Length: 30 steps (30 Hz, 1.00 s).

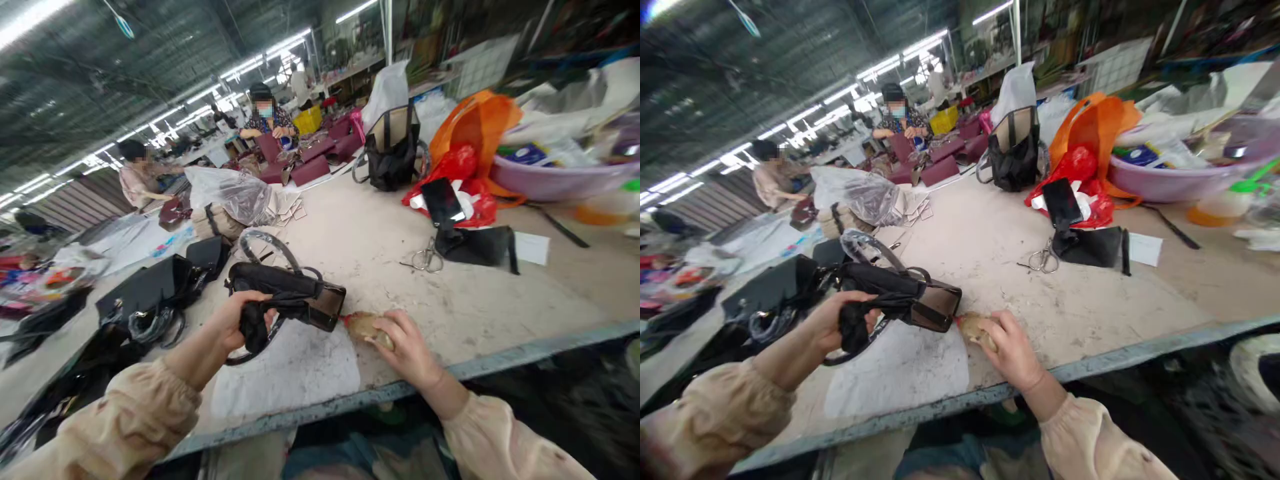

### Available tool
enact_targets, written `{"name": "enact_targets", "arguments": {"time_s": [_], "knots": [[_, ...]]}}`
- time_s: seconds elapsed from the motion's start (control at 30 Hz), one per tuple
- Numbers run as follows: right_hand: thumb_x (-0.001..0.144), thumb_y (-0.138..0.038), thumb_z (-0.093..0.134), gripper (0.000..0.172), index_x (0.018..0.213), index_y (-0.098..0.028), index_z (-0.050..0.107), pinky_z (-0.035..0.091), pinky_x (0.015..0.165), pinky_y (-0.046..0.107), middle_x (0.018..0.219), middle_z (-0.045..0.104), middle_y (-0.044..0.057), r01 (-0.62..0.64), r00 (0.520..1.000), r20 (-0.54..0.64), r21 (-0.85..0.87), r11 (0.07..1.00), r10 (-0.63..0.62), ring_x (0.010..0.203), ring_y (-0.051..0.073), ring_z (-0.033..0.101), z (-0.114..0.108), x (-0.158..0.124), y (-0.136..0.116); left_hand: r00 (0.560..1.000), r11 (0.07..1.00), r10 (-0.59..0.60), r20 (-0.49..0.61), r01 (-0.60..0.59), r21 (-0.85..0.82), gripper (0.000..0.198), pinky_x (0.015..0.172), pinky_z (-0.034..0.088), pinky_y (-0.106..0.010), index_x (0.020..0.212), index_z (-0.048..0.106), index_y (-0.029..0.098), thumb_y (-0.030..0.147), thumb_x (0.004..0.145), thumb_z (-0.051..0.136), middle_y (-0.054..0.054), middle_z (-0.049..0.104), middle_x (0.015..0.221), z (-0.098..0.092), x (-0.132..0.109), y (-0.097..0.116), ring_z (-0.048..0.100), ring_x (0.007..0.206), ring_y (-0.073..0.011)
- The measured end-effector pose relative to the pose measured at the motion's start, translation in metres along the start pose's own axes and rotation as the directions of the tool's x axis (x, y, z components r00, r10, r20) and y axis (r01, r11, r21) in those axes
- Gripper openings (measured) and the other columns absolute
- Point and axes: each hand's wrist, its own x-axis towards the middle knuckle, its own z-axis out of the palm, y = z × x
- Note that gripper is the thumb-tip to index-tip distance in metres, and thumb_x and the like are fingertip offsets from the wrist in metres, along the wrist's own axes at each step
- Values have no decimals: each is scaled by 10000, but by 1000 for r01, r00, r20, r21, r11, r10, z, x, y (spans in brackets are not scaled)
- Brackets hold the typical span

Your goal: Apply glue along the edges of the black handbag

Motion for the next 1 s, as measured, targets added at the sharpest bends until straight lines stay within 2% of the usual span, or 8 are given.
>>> {"name": "enact_targets", "arguments": {"time_s": [0.2,0.6,0.87,1.0], "knots": [[898,-246,544,204,1085,-179,495,478,741,440,1038,426,128,21,1000,6,-16,1000,-21,929,302,472,-3,1,5,998,1000,-18,56,17,20,125,455,405,-201,722,504,16,118,783,466,-104,450,632,4,4,0,456,525,-117],[897,-225,548,198,1082,-184,491,486,746,421,1048,432,122,53,996,69,36,998,-55,921,280,474,-6,-1,1,996,1000,-25,88,24,6,119,453,403,-188,713,501,-6,106,745,479,-114,456,647,13,10,5,450,526,-108],[901,-275,556,203,1079,-190,507,489,764,427,1040,435,119,11,1000,-26,16,1000,-11,928,282,488,-7,1,11,998,1000,-29,63,28,5,119,442,397,-186,723,496,-1,108,760,465,-107,445,634,14,6,6,450,517,-109],[912,-294,536,200,1084,-196,506,490,768,434,1044,436,121,10,999,-33,12,1000,-9,933,283,494,-7,2,11,997,1000,-29,69,28,15,118,440,394,-190,730,494,4,115,763,468,-99,440,632,14,6,6,446,512,-108]]}}
